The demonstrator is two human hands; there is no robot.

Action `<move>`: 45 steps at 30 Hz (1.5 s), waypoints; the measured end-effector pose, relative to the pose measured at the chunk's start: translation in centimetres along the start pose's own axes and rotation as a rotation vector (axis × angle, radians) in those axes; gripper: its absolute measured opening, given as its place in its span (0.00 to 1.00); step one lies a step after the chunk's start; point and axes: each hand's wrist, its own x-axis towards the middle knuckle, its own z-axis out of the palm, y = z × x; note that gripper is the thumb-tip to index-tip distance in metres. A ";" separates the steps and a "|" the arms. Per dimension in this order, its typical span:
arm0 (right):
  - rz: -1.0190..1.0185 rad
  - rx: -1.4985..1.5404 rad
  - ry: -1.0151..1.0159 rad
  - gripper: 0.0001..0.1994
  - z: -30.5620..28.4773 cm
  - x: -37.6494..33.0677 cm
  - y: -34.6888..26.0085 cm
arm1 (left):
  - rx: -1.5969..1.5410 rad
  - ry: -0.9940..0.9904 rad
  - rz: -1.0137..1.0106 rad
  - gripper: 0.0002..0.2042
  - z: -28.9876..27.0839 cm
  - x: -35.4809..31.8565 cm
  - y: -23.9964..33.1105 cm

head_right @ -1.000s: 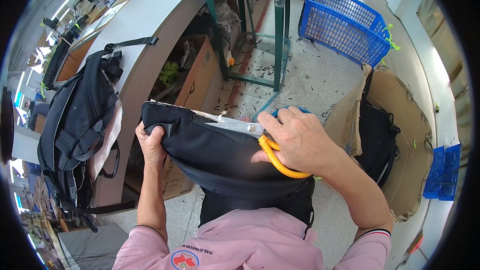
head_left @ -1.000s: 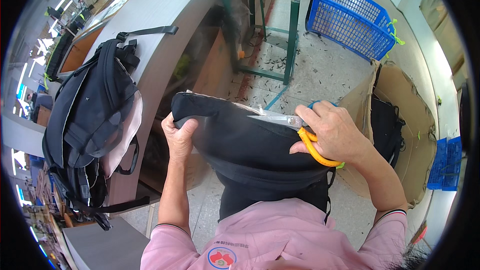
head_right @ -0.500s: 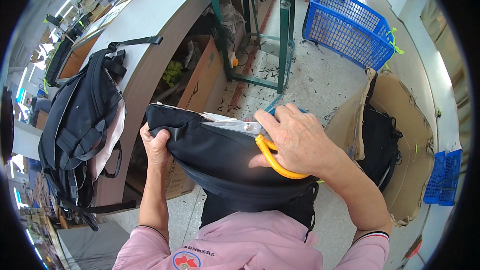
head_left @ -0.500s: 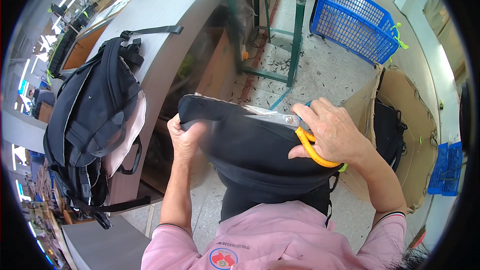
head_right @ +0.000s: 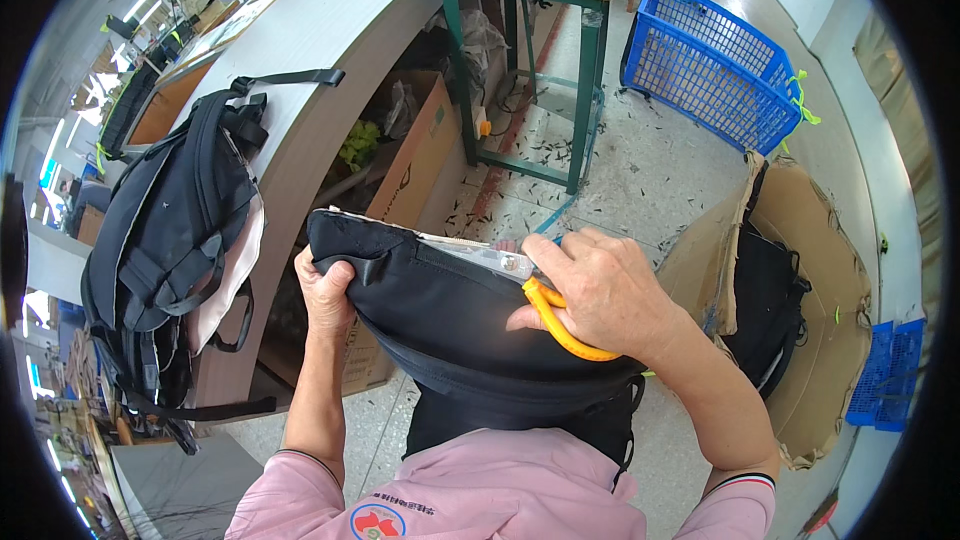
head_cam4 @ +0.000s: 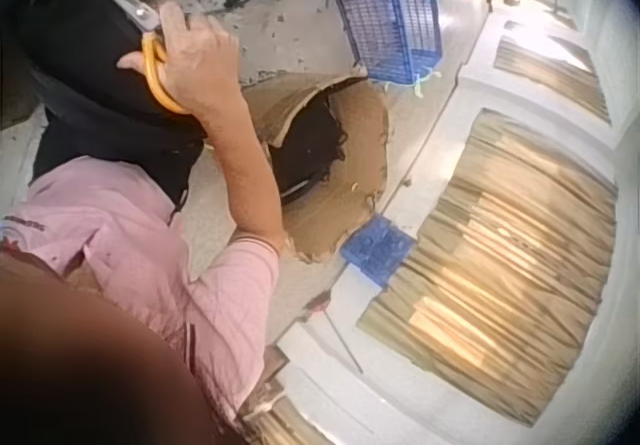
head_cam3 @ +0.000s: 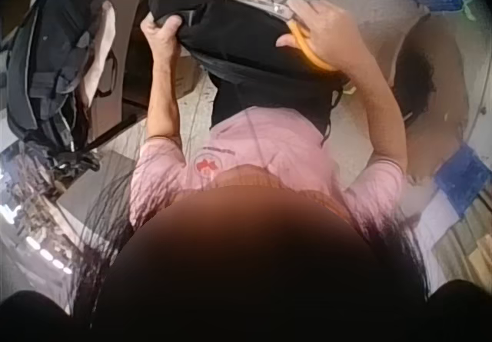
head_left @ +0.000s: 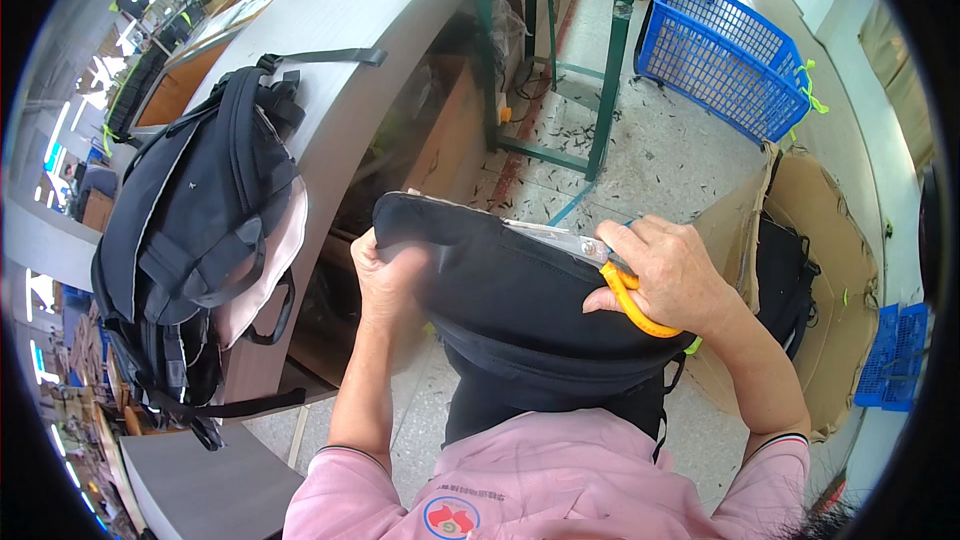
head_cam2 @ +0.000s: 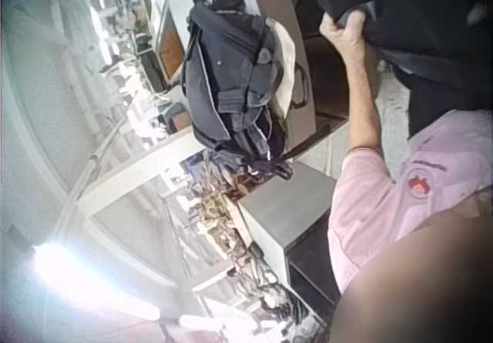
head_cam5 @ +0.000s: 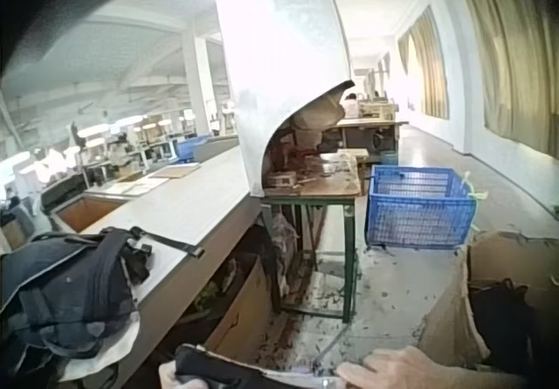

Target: Trim excess fabric and threads from black backpack panels using scissors.

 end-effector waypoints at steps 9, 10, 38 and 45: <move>-0.016 0.016 0.005 0.30 -0.1 1.2 -0.4 | -0.095 -0.009 -0.047 0.11 -0.3 -0.3 0.2; -0.020 0.018 0.005 0.30 0.1 1.2 -0.2 | -0.094 -0.005 -0.045 0.11 -0.1 -0.3 0.4; 0.160 0.166 -0.207 0.34 -0.2 1.3 -2.2 | -0.169 0.018 -0.070 0.28 -1.0 0.0 -1.0; 0.088 0.196 -0.177 0.36 -0.4 1.0 -1.9 | -0.134 0.001 -0.077 0.28 -1.4 0.0 -1.5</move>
